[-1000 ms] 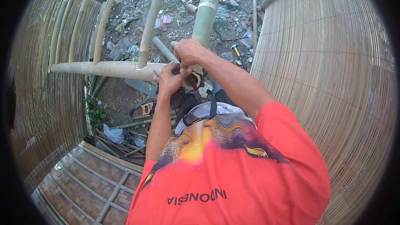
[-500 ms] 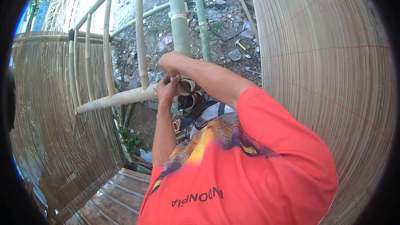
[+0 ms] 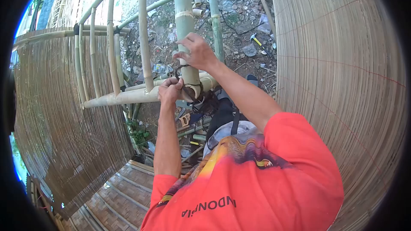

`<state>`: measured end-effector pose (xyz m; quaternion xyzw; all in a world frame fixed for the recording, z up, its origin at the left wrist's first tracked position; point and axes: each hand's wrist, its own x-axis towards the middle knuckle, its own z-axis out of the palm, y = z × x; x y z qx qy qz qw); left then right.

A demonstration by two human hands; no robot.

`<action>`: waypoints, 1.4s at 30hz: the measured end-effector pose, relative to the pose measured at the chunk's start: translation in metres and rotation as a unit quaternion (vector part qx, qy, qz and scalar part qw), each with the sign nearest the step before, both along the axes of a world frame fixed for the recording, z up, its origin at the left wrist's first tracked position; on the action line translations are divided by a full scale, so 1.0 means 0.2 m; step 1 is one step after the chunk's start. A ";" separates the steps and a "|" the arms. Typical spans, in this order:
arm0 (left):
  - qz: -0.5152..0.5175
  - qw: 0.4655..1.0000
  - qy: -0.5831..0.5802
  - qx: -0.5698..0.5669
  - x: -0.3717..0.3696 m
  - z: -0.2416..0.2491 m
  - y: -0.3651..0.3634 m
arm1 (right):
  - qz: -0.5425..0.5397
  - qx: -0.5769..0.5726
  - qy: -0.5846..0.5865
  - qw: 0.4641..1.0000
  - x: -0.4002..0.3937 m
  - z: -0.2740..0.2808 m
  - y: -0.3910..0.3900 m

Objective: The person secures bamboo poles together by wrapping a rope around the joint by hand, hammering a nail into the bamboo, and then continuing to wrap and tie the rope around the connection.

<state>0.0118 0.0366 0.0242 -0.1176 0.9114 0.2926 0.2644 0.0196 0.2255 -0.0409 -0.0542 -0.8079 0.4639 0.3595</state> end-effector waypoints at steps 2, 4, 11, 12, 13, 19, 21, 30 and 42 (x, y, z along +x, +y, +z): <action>0.004 0.999 -0.027 0.032 -0.02 0.02 0.00 | -0.115 -0.083 -0.078 0.987 0.19 -0.09 0.05; -0.005 0.997 -0.033 0.068 -0.05 0.00 0.00 | -0.191 -0.145 -0.166 0.957 0.39 -0.24 0.08; -0.065 0.986 -0.069 0.136 -0.13 -0.10 -0.08 | -0.257 -0.174 -0.411 0.857 1.05 -1.07 -0.09; -0.078 0.985 -0.076 0.137 -0.15 -0.10 -0.09 | -0.218 -0.201 -0.471 0.831 1.11 -1.16 -0.14; -0.089 0.983 -0.082 0.139 -0.15 -0.10 -0.09 | -0.175 -0.226 -0.527 0.800 1.16 -1.25 -0.20; -0.073 0.990 -0.021 0.122 -0.09 -0.14 -0.10 | 0.010 -0.262 -0.652 0.711 1.23 -1.87 -0.64; -0.090 0.986 0.018 0.139 -0.09 -0.19 -0.16 | 0.093 -0.243 -0.670 0.696 1.20 -2.20 -0.89; -0.063 0.994 0.062 0.060 -0.20 -0.55 -0.11 | 0.341 0.100 -0.622 0.698 0.94 -3.26 -1.73; -0.036 0.982 0.094 0.156 -0.05 -0.28 -0.23 | 0.368 -0.029 -0.565 0.738 1.19 -2.67 -1.31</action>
